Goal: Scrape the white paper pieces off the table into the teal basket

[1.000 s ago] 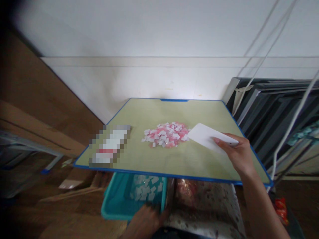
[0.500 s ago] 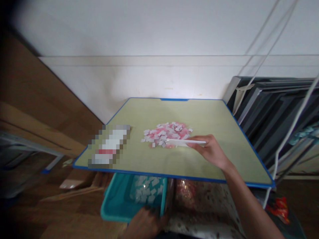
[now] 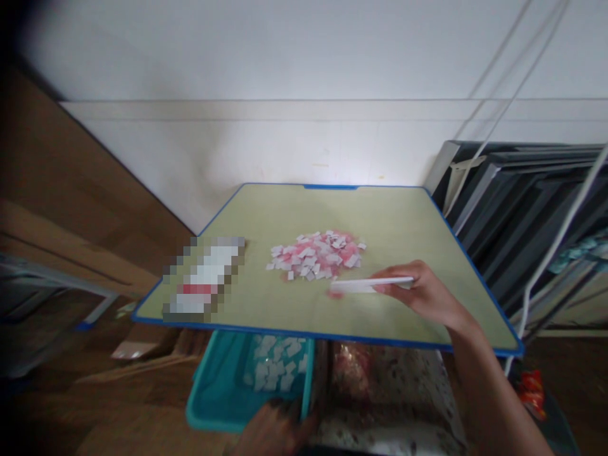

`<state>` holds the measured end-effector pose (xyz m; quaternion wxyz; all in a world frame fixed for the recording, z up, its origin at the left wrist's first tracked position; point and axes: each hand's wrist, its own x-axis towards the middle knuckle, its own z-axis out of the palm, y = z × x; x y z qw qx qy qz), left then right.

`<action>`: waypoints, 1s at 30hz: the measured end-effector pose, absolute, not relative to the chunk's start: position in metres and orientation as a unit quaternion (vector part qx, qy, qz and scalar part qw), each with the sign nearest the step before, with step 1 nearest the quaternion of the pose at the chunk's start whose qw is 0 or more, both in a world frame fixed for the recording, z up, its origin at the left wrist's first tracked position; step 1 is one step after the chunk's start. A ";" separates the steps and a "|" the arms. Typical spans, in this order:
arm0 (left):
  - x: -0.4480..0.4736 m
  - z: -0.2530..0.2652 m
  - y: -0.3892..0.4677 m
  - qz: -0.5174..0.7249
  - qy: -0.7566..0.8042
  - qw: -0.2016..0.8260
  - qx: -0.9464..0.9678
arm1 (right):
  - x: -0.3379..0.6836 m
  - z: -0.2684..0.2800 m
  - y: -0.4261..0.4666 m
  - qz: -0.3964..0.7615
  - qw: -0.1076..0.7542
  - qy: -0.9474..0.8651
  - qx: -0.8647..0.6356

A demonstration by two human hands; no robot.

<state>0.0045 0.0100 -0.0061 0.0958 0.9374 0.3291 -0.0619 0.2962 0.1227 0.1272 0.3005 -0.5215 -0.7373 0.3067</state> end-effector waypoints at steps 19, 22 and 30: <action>0.002 -0.015 0.007 -0.089 0.310 0.078 0.943 | 0.319 0.100 0.128 0.443 0.340 -0.607 -0.566; 0.002 -0.014 0.007 -0.082 0.313 0.074 0.943 | 0.319 0.102 0.121 0.440 0.338 -0.604 -0.572; 0.003 -0.011 0.009 -0.071 0.318 0.081 0.942 | 0.314 0.110 0.095 0.425 0.322 -0.605 -0.591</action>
